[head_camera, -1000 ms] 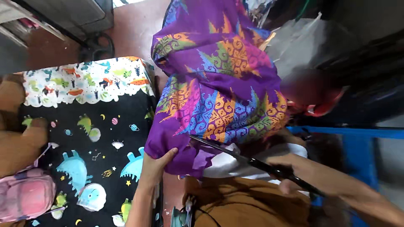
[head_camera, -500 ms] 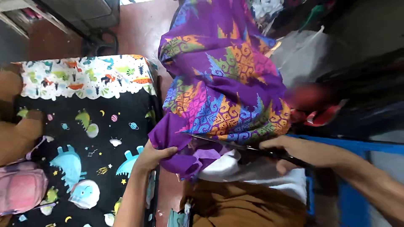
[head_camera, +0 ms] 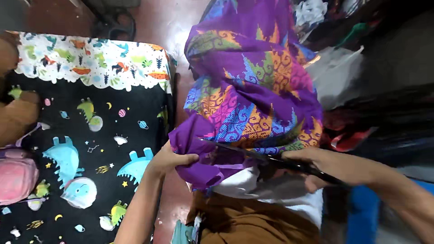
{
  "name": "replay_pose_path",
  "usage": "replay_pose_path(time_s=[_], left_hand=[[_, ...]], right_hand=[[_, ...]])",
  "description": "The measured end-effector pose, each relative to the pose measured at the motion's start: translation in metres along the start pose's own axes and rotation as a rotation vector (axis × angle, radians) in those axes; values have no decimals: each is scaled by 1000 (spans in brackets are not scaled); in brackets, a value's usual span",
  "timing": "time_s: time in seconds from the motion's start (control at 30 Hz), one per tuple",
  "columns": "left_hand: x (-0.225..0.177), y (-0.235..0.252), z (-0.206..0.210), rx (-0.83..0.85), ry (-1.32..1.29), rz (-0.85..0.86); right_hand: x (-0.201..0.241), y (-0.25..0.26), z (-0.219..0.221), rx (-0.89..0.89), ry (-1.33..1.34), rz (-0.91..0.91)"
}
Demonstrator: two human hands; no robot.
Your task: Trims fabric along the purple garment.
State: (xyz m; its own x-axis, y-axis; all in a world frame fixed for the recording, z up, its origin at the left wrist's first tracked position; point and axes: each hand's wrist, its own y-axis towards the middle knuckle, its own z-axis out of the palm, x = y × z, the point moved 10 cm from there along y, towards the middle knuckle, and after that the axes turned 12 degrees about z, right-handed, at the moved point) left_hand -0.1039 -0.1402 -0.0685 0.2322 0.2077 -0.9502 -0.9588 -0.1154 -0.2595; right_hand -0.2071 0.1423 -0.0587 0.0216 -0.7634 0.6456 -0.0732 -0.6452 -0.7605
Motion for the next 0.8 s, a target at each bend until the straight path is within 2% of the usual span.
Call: replay_pose_path(time_s=[0.23,0.47,0.53,0.67,0.8], left_hand=[[-3,1,3,24,-13,11],[-9,-8,11,-15,67,9],[-12,-13,19,-24,63,58],[-16,-16,45,82,-24,230],[-19,-17,56,68,-69,290]], right_hand=[[0,-7,-2,-67,1,15],[0,-27,-3,-253,-56,-131],[-6,-34,4,-279,-34,-125],[-17,-44,27,-313,58,-120],[-22,-49,44,-354,133,-128]])
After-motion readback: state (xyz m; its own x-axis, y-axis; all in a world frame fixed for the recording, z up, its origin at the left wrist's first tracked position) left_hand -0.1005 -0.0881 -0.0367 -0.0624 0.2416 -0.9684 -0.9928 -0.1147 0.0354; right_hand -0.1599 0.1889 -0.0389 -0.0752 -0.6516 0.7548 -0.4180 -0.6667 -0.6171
